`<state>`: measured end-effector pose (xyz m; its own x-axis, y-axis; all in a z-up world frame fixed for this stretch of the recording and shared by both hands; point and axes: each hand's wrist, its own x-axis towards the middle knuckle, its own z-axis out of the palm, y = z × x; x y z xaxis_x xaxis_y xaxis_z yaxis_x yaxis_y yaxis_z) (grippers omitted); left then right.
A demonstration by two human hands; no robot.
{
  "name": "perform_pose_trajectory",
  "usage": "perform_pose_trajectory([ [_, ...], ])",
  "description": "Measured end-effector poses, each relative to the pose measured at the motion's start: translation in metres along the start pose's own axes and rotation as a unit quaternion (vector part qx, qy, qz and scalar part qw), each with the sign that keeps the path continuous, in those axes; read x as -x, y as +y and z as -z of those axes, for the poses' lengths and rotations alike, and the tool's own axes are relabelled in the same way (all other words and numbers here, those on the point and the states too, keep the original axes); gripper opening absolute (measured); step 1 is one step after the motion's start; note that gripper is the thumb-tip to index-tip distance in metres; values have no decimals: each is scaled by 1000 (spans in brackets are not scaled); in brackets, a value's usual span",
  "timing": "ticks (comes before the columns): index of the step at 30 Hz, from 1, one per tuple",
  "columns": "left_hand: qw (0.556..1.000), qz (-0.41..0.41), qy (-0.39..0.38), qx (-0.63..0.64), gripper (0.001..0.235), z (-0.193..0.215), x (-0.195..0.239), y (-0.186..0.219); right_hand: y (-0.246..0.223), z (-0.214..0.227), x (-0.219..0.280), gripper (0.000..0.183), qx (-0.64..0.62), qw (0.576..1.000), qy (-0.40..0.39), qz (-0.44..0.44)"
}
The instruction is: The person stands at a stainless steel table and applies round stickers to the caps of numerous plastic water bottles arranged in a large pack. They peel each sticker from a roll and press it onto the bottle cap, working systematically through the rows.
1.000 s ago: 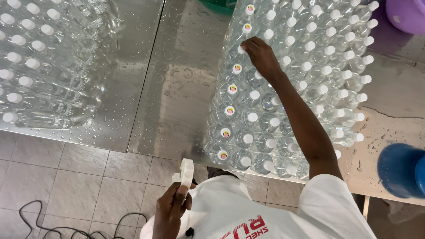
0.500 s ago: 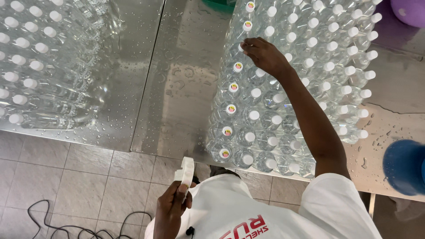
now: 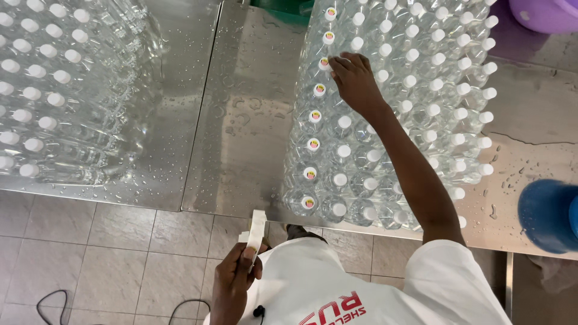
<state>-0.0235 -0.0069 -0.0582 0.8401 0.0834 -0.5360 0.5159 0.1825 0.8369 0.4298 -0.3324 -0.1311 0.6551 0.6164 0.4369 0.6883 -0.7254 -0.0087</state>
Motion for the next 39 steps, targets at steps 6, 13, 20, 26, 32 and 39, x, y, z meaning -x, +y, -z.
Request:
perform_pose_trajectory([
  [6, 999, -30, -10, -8, 48, 9, 6, 19, -208, 164, 37, 42, -409, 889, -199, -61],
  [13, 992, -72, -103, -29, 38, 22, 21, 33, -342, 184, 59, 40, -200, 940, 3, 275],
  [20, 982, -129, -135, 11, 35, 36, 24, 50, -350, 161, 58, 32, -305, 940, 56, 144],
  [26, 981, -138, -137, 2, 30, 35, 38, 66, -362, 179, 66, 53, -313, 947, -6, 71],
  [32, 983, -148, -107, -16, 29, 30, 37, 64, -388, 217, 70, 37, -356, 933, 51, -6],
  [39, 979, -173, -83, -68, 40, 29, 37, 51, -394, 206, 64, 23, -519, 834, -101, -158],
])
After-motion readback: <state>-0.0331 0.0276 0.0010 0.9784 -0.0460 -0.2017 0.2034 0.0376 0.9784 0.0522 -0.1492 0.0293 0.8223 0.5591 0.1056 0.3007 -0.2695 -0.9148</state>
